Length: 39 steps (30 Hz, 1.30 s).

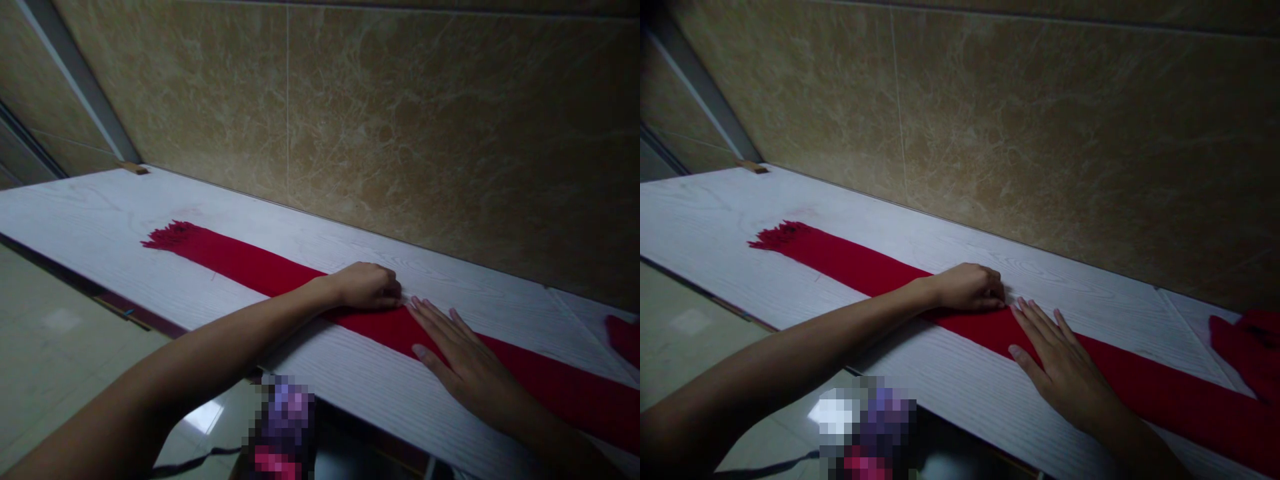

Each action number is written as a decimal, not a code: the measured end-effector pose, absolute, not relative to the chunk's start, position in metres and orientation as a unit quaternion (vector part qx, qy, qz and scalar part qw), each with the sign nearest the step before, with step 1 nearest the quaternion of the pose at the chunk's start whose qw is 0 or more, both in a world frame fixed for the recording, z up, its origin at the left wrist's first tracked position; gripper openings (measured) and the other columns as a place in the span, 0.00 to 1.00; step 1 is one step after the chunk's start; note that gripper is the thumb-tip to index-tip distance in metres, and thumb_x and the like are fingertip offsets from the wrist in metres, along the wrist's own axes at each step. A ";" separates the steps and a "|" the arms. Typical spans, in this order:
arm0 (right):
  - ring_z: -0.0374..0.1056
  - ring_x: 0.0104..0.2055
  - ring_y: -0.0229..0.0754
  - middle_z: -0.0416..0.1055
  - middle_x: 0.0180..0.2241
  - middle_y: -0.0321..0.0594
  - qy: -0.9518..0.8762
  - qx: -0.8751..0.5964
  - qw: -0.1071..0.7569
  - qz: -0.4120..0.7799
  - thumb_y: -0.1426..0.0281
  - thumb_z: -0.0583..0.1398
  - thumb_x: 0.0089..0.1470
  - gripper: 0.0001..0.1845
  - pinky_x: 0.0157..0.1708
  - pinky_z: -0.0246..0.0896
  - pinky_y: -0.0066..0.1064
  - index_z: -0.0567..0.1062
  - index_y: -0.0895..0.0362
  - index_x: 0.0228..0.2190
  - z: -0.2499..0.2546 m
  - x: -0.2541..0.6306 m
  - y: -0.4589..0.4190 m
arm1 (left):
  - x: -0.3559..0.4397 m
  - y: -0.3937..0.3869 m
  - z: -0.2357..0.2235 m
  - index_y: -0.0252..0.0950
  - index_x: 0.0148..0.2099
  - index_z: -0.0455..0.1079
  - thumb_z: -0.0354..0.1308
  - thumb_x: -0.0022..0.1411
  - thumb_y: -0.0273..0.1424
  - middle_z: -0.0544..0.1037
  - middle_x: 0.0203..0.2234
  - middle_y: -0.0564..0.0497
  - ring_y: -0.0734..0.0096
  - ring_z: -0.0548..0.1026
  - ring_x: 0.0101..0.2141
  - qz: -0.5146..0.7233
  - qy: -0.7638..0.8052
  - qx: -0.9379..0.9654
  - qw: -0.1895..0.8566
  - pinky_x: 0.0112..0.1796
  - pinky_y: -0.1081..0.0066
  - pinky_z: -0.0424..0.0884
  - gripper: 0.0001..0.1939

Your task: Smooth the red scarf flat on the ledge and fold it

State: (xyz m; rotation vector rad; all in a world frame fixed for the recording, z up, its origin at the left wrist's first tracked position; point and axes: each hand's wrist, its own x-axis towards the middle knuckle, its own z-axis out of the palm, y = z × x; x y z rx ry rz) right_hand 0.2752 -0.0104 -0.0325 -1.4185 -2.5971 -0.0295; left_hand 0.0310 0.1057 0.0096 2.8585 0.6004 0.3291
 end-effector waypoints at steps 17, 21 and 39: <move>0.45 0.73 0.51 0.51 0.71 0.43 -0.870 -0.486 0.088 -0.002 0.55 0.48 0.70 0.35 0.69 0.43 0.60 0.44 0.47 0.72 -0.033 0.275 -0.011 | 0.029 0.106 0.006 0.37 0.48 0.79 0.57 0.71 0.34 0.81 0.41 0.47 0.66 0.78 0.40 0.140 0.201 0.957 0.152 0.40 0.71 0.69 0.11; 0.45 0.73 0.50 0.51 0.71 0.43 -0.870 -0.486 0.088 0.001 0.56 0.48 0.70 0.35 0.69 0.42 0.60 0.44 0.48 0.72 -0.032 0.275 -0.011 | 0.029 0.107 0.004 0.37 0.48 0.80 0.58 0.70 0.35 0.81 0.41 0.47 0.65 0.78 0.40 0.143 0.201 0.957 0.151 0.39 0.71 0.69 0.12; 0.45 0.73 0.50 0.50 0.71 0.43 -0.868 -0.490 0.084 0.005 0.55 0.47 0.71 0.34 0.69 0.42 0.60 0.46 0.49 0.72 -0.031 0.273 -0.011 | 0.030 0.106 0.005 0.36 0.47 0.80 0.58 0.70 0.34 0.81 0.41 0.46 0.65 0.78 0.40 0.141 0.214 0.953 0.162 0.41 0.71 0.70 0.11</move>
